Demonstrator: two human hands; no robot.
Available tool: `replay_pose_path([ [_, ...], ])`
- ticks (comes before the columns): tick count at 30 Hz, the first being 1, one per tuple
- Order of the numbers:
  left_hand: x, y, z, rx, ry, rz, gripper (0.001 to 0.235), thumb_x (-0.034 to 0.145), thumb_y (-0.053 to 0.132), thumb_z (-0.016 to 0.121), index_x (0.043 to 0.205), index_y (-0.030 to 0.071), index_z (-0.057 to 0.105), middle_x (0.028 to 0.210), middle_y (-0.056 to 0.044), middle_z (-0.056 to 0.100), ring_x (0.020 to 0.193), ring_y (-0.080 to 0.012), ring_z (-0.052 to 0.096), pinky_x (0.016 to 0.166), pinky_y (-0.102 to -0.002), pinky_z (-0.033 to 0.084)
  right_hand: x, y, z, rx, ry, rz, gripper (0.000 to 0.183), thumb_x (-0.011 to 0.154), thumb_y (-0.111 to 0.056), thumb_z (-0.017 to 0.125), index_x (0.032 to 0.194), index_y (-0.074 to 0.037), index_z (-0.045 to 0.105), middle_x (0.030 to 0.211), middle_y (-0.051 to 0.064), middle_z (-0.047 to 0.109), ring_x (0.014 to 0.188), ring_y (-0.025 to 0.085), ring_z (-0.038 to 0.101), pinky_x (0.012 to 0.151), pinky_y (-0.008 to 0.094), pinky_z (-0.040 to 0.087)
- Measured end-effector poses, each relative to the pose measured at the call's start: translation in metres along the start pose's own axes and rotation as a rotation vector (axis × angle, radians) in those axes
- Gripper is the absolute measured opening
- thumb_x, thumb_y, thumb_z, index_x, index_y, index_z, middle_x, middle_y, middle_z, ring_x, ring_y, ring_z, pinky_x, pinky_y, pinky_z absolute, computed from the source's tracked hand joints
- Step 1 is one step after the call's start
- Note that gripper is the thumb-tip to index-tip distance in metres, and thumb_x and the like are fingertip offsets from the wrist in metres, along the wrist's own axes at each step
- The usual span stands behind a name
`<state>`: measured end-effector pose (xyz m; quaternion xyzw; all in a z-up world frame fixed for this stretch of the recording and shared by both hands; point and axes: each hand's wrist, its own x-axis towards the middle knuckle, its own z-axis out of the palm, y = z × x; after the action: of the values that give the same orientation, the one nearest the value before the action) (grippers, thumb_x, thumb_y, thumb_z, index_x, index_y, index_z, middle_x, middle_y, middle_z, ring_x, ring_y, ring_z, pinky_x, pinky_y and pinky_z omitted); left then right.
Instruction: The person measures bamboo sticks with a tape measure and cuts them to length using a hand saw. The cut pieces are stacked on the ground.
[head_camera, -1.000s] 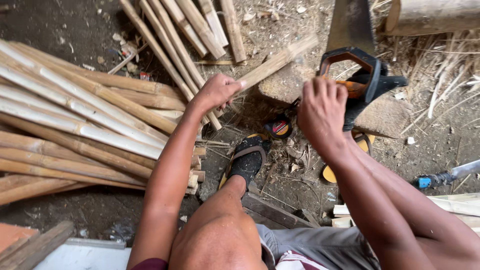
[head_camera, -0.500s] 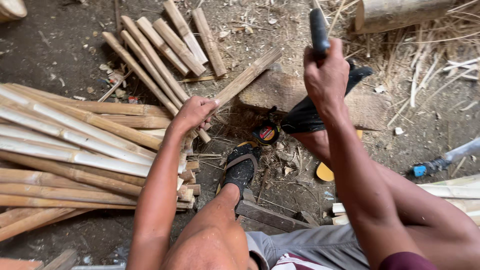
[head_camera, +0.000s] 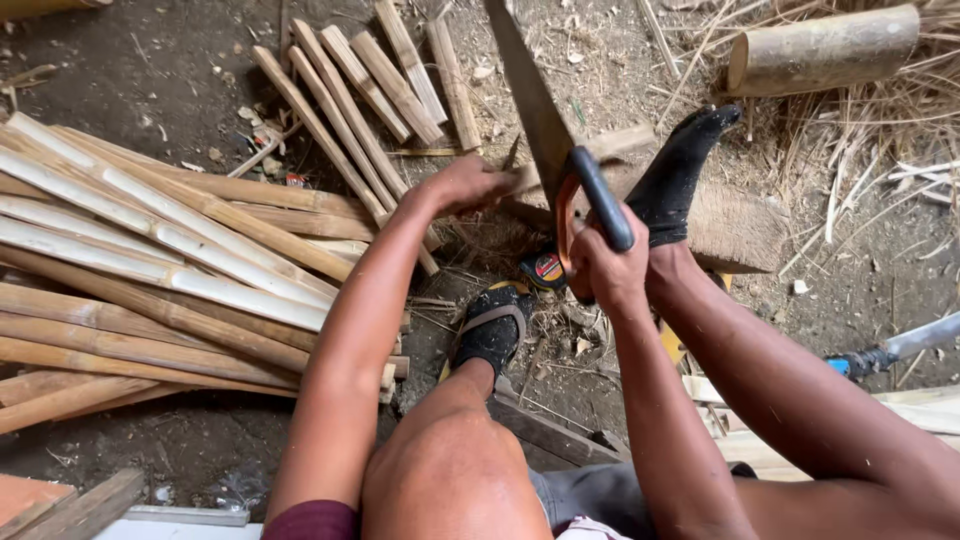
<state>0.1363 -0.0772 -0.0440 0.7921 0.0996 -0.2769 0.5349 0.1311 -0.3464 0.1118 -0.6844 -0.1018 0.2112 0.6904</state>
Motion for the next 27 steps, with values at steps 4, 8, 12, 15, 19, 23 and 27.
replay_pose_path([
  [4, 0.016, -0.009, -0.009, 0.135, -0.024, -0.112, 0.082, 0.094, 0.083, 0.045, 0.084, 0.005, 0.067, 0.068, 0.0, 0.053, 0.056, -0.0092, 0.048, 0.062, -0.037, 0.048, 0.0, 0.004, 0.013, -0.195, -0.02, -0.185, 0.009, 0.093, -0.007, 0.068, 0.097, 0.0, 0.065, 0.075, 0.001, 0.062, 0.064, 0.008, 0.055, 0.059, 0.023, 0.045],
  [8, 0.019, -0.023, 0.007, 0.106, -0.015, -0.185, 0.075, 0.09, 0.08, 0.046, 0.084, 0.01, 0.073, 0.064, 0.002, 0.055, 0.052, -0.0081, 0.046, 0.059, -0.033, 0.05, -0.011, 0.006, 0.016, -0.262, -0.015, -0.081, 0.011, 0.09, -0.014, 0.068, 0.089, -0.003, 0.063, 0.067, -0.003, 0.059, 0.055, 0.006, 0.052, 0.05, 0.023, 0.042],
  [12, 0.024, -0.02, 0.007, 0.25, -0.023, -0.133, 0.063, 0.097, 0.07, 0.041, 0.089, 0.017, 0.074, 0.066, 0.001, 0.055, 0.052, -0.0082, 0.044, 0.056, -0.031, 0.048, -0.008, 0.003, 0.022, -0.312, -0.052, -0.127, 0.012, 0.092, -0.014, 0.067, 0.09, -0.004, 0.063, 0.07, -0.003, 0.059, 0.06, 0.005, 0.053, 0.054, 0.024, 0.044],
  [15, 0.019, -0.016, 0.009, 0.288, -0.047, -0.02, 0.048, 0.096, 0.063, 0.039, 0.098, 0.028, 0.071, 0.063, 0.001, 0.061, 0.049, -0.009, 0.051, 0.055, -0.031, 0.052, -0.013, 0.005, 0.024, -0.377, -0.042, -0.094, 0.013, 0.091, -0.014, 0.068, 0.087, -0.004, 0.062, 0.067, -0.002, 0.058, 0.057, 0.006, 0.053, 0.053, 0.024, 0.043],
  [19, 0.004, -0.001, 0.002, 0.161, -0.079, -0.143, 0.056, 0.099, 0.063, 0.041, 0.092, 0.017, 0.072, 0.065, 0.002, 0.062, 0.051, -0.0078, 0.053, 0.056, -0.029, 0.053, -0.021, 0.013, 0.02, -0.418, -0.066, -0.102, 0.01, 0.089, -0.014, 0.068, 0.089, -0.005, 0.063, 0.066, -0.002, 0.059, 0.054, 0.007, 0.053, 0.05, 0.025, 0.044],
  [23, -0.018, 0.025, 0.001, 0.16, -0.056, -0.221, 0.06, 0.103, 0.062, 0.043, 0.092, 0.011, 0.071, 0.065, 0.001, 0.058, 0.051, -0.0071, 0.047, 0.053, -0.025, 0.047, -0.027, 0.02, 0.019, -0.427, -0.089, -0.185, 0.009, 0.09, -0.012, 0.068, 0.092, -0.004, 0.064, 0.07, 0.001, 0.058, 0.058, 0.009, 0.054, 0.054, 0.026, 0.044],
  [27, -0.042, 0.058, 0.016, 0.423, 0.079, -0.255, 0.049, 0.101, 0.05, 0.032, 0.116, 0.017, 0.065, 0.06, -0.004, 0.054, 0.045, -0.0121, 0.039, 0.044, -0.03, 0.044, -0.028, 0.026, 0.018, -0.412, -0.156, -0.195, 0.009, 0.089, -0.013, 0.066, 0.094, -0.007, 0.063, 0.075, -0.001, 0.063, 0.055, 0.007, 0.057, 0.048, 0.024, 0.05],
])
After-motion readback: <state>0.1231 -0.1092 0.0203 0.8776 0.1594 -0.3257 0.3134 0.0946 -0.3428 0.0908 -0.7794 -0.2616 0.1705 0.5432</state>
